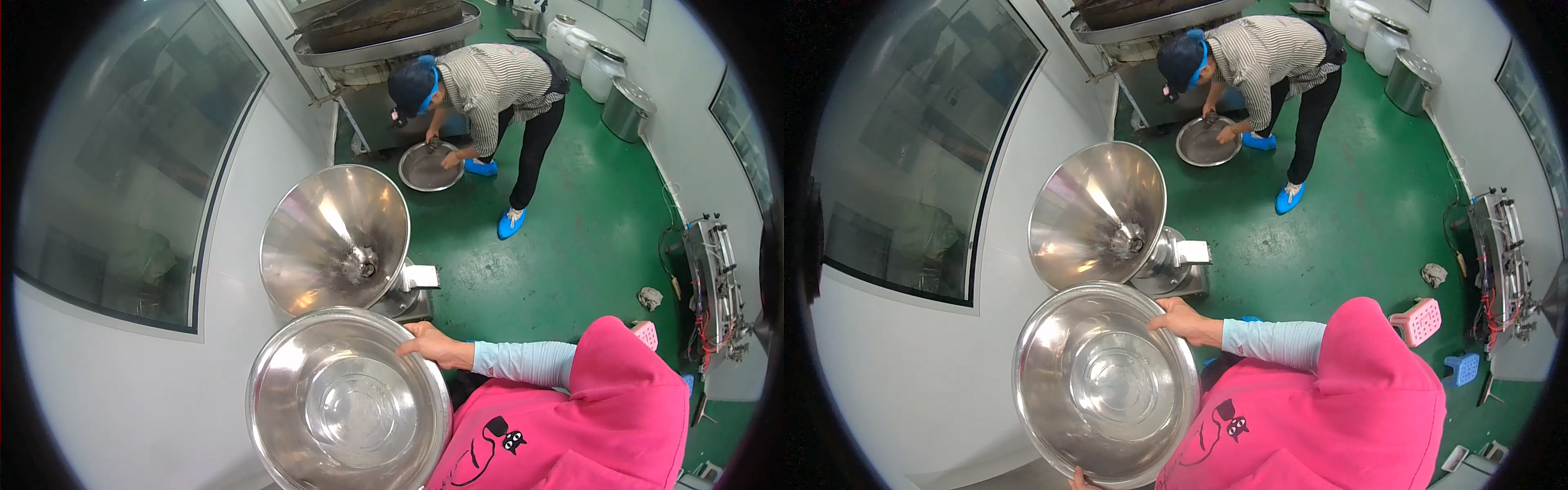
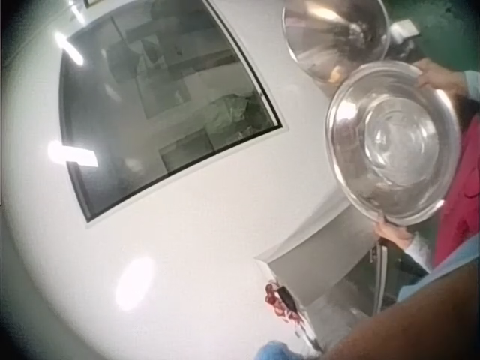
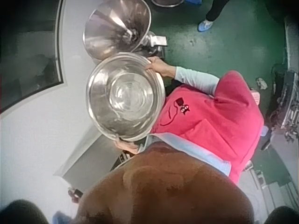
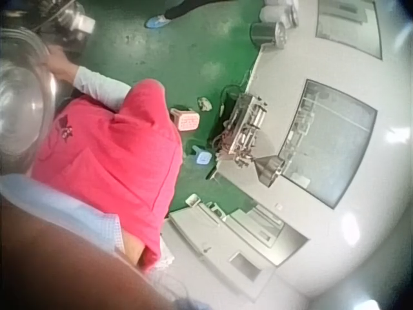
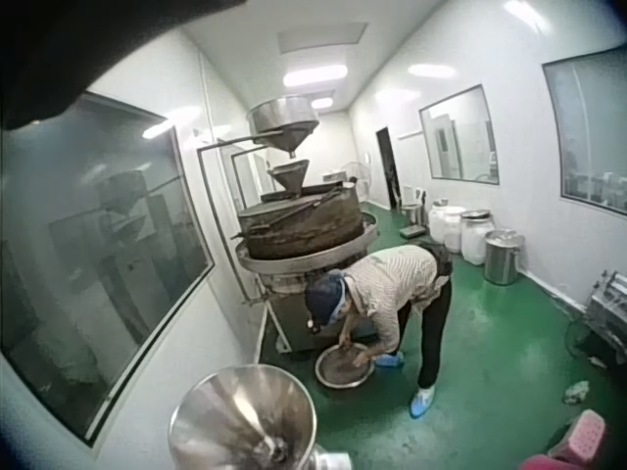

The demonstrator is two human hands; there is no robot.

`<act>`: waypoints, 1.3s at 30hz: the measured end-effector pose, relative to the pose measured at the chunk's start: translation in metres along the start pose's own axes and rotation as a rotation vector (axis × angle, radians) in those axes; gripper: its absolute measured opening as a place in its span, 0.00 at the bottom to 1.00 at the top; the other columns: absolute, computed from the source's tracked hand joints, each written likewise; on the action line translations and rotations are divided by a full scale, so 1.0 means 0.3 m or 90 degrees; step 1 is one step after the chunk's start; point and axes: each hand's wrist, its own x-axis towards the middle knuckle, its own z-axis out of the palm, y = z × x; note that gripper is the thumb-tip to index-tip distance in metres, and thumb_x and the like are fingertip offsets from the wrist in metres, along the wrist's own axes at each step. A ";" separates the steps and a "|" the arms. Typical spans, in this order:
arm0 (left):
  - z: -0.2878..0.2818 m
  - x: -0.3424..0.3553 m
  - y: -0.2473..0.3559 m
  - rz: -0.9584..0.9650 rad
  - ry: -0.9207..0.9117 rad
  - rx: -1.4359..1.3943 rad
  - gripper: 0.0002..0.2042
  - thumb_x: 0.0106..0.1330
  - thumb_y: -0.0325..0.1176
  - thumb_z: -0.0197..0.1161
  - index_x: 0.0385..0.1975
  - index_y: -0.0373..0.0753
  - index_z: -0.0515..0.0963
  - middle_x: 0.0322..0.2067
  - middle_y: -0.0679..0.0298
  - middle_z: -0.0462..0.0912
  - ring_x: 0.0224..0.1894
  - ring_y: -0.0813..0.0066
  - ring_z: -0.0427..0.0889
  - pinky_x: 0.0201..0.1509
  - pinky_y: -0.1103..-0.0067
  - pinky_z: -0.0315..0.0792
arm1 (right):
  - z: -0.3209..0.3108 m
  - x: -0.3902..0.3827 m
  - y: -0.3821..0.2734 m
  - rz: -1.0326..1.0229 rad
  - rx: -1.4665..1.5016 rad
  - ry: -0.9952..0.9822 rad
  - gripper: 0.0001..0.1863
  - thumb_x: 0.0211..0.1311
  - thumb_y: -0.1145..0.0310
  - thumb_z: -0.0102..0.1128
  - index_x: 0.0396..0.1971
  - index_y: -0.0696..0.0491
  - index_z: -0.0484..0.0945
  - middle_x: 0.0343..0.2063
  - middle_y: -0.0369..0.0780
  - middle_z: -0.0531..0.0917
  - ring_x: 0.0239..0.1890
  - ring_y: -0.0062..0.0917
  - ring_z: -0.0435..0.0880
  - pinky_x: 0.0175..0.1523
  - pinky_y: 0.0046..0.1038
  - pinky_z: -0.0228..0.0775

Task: Fill a large metal basin with water at a sink, carry it to a food processing area, and then return to the sink to fill it again.

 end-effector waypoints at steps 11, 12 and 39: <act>0.011 -0.021 0.016 0.064 -0.019 0.046 0.17 0.44 0.29 0.54 0.34 0.25 0.69 0.31 0.53 0.70 0.33 0.65 0.67 0.36 0.71 0.62 | -0.010 0.017 0.009 -0.003 0.012 -0.004 0.17 0.38 0.78 0.53 0.35 0.60 0.72 0.29 0.38 0.76 0.30 0.19 0.72 0.38 0.20 0.64; 0.002 -0.013 0.010 0.092 -0.029 0.059 0.16 0.45 0.29 0.53 0.34 0.25 0.69 0.31 0.54 0.70 0.33 0.66 0.67 0.37 0.72 0.62 | -0.007 0.017 0.008 -0.003 0.010 -0.005 0.17 0.38 0.78 0.53 0.35 0.60 0.72 0.29 0.38 0.76 0.30 0.19 0.73 0.38 0.20 0.64; -0.056 -0.028 0.113 0.780 -0.283 0.453 0.37 0.51 0.65 0.36 0.43 0.31 0.63 0.43 0.47 0.61 0.47 0.57 0.64 0.50 0.68 0.59 | 0.027 -0.002 -0.025 0.018 0.089 -0.017 0.14 0.39 0.78 0.52 0.32 0.62 0.71 0.25 0.41 0.76 0.25 0.20 0.75 0.31 0.21 0.67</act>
